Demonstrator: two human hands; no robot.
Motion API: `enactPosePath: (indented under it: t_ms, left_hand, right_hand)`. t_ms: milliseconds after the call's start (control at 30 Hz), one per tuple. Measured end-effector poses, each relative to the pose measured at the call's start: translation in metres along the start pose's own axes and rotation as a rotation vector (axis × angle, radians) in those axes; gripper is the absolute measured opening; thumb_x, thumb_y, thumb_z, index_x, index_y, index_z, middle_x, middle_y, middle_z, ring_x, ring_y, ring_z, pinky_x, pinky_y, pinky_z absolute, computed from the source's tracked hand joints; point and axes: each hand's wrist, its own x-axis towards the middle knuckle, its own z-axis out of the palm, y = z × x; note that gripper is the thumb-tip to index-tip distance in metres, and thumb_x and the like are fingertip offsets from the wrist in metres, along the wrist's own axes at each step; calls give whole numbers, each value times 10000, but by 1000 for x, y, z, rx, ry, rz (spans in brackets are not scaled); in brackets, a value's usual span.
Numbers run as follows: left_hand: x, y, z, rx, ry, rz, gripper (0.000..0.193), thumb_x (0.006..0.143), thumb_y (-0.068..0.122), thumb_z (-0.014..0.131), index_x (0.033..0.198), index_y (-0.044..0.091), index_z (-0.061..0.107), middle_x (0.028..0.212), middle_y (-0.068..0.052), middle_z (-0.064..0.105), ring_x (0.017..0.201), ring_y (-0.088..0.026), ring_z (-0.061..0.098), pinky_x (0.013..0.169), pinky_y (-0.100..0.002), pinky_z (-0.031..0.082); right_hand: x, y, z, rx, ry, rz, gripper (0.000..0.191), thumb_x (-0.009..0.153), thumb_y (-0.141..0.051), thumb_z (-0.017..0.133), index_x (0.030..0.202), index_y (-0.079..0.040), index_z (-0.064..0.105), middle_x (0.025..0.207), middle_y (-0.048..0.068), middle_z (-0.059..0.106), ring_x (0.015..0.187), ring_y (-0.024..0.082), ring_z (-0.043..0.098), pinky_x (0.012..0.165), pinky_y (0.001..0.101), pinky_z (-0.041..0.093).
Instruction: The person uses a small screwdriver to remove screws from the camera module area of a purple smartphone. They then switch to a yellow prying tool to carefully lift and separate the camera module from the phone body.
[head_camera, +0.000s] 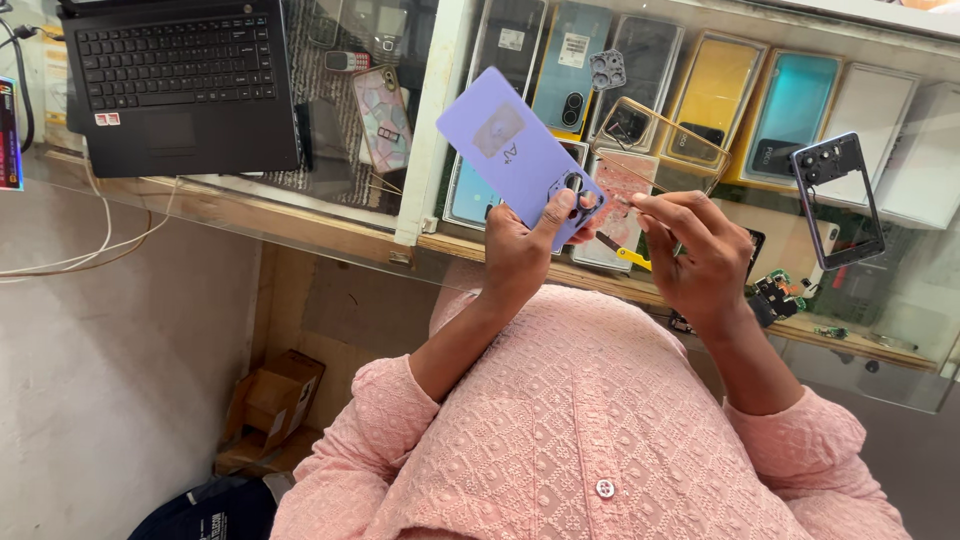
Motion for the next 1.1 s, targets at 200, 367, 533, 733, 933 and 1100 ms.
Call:
enactPosePath:
  t_ms: [200, 367, 533, 733, 933, 1100]
  left_hand:
    - [-2, 1, 2, -96, 17, 19, 216, 1039, 65, 644, 1178, -97, 681, 1011, -163, 759, 896, -194, 764, 826, -327, 679]
    - [-6, 4, 2, -78, 18, 10, 244, 1032, 85, 649, 1187, -100, 683, 1001, -182, 766, 871, -220, 776, 784, -327, 668]
    - [-9, 3, -1, -106, -58, 0, 235, 1042, 91, 653, 1173, -100, 696, 1030, -179, 765, 936, -219, 766, 851, -340, 681]
    - [-10, 5, -2, -54, -71, 15, 242, 1048, 105, 641, 1187, -83, 703, 1035, -176, 771, 942, -228, 778, 854, -327, 658]
    - [-12, 0, 2, -51, -3, 17, 252, 1041, 100, 654, 1203, -86, 700, 1060, -176, 763, 956, -221, 762, 897, -324, 653]
    - [-12, -2, 6, -171, 58, -35, 211, 1023, 67, 659, 1162, -87, 696, 1082, -162, 748, 947, -208, 748, 885, -342, 664]
  right_hand:
    - [-3, -19, 10, 101, -10, -5, 326, 970, 81, 726, 1246, -93, 737, 1014, 90, 698, 798, 140, 697, 671, 285, 558]
    - [-1, -27, 8, 40, -13, -17, 367, 933, 94, 743, 1241, -106, 741, 1023, 90, 689, 836, 165, 700, 688, 317, 556]
    - [4, -18, 1, -49, -30, -51, 387, 927, 109, 753, 1241, -118, 752, 1027, 70, 703, 841, 178, 693, 703, 341, 555]
    - [4, -18, 3, -28, -51, -67, 389, 917, 110, 757, 1237, -112, 758, 988, 71, 698, 793, 169, 686, 646, 326, 539]
    - [-2, -23, 11, 53, -49, -14, 367, 929, 131, 714, 1233, -73, 734, 1032, 109, 694, 818, 179, 703, 662, 318, 559]
    - [0, -21, 17, 141, -45, 18, 296, 956, 130, 696, 1192, -44, 736, 1028, 115, 696, 805, 174, 706, 661, 308, 554]
